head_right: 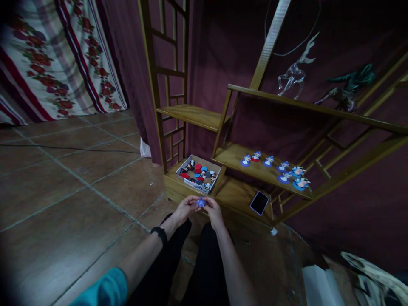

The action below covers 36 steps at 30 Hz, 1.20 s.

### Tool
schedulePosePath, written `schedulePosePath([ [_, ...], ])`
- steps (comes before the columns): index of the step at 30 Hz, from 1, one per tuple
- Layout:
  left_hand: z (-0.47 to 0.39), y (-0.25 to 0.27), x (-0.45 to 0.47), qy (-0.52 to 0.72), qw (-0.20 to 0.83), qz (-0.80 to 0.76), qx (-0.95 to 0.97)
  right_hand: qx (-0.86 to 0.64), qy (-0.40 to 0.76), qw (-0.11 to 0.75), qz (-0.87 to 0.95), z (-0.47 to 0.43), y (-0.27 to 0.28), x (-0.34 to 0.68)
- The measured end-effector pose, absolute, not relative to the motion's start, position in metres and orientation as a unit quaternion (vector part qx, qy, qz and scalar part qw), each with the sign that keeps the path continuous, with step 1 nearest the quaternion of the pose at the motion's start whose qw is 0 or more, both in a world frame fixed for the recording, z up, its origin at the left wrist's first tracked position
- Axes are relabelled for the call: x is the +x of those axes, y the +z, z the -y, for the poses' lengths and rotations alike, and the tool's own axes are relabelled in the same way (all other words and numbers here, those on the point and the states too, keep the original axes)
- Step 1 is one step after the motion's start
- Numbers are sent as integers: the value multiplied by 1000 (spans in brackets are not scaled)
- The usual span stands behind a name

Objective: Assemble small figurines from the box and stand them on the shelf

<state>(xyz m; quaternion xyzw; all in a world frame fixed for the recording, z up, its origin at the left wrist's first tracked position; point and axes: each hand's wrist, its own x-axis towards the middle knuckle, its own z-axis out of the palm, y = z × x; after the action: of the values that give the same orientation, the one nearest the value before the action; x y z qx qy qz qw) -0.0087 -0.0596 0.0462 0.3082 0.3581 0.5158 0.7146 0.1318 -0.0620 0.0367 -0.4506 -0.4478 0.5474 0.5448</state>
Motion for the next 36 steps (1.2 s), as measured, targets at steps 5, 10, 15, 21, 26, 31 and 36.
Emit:
schedulePosePath([
  [5, 61, 53, -14, 516, 722, -343, 308, -450, 530, 551, 461, 64, 41, 126],
  [10, 60, 55, -19, 517, 724, -334, 311, -449, 526, 552, 466, 65, 43, 124],
  [15, 60, 55, -21, 525, 717, -333, 317, -446, 528, 553, 466, 64, 43, 123],
  [21, 61, 55, -16, 514, 721, -341, 314, -446, 537, 556, 452, 68, 43, 120],
  [26, 58, 53, -16, 491, 736, -352, 305, -449, 564, 553, 417, 68, 37, 118],
  [31, 56, 48, -18, 497, 734, -359, 294, -444, 575, 558, 401, 67, 38, 117],
  [36, 55, 43, -17, 507, 722, -367, 296, -448, 589, 556, 379, 66, 40, 119],
])
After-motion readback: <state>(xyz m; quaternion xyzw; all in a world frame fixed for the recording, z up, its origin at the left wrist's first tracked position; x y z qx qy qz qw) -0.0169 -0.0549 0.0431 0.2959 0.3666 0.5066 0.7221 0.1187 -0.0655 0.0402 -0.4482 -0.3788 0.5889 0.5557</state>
